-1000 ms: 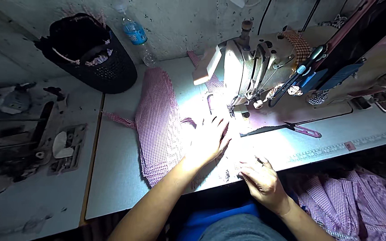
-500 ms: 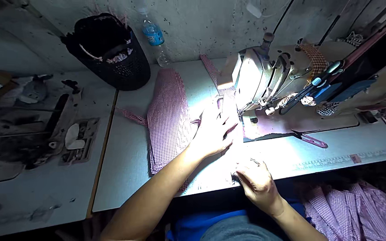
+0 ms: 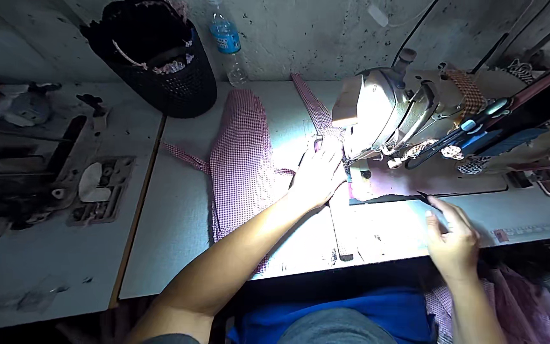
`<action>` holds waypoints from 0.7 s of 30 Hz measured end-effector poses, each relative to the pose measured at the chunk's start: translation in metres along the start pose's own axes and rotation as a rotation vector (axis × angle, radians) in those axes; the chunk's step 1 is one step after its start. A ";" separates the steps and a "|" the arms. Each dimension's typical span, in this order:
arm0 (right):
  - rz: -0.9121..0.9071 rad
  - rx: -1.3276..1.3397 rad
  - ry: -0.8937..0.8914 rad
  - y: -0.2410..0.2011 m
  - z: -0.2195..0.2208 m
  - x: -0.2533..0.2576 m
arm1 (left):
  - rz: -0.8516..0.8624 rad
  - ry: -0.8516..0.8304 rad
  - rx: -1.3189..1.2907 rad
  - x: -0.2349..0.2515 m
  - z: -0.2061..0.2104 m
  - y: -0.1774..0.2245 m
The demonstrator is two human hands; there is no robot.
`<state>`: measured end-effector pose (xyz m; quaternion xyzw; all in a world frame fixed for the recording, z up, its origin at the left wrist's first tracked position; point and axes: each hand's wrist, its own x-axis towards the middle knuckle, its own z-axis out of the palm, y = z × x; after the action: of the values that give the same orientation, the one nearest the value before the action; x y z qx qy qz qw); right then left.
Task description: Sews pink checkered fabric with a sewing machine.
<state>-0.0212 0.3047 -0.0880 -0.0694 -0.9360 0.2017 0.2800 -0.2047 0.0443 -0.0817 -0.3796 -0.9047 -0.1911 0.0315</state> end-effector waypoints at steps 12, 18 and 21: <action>-0.023 -0.112 0.002 0.029 -0.004 -0.002 | -0.185 -0.060 0.293 -0.033 -0.017 -0.005; 0.036 -0.060 0.069 0.030 0.008 0.000 | -0.225 0.212 -0.009 -0.008 -0.013 0.008; 0.061 -0.051 0.092 0.030 0.010 -0.002 | -0.257 0.189 -0.085 0.004 -0.003 0.010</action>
<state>-0.0249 0.3284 -0.1091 -0.1141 -0.9244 0.1828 0.3147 -0.2007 0.0529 -0.0751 -0.2418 -0.9299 -0.2666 0.0754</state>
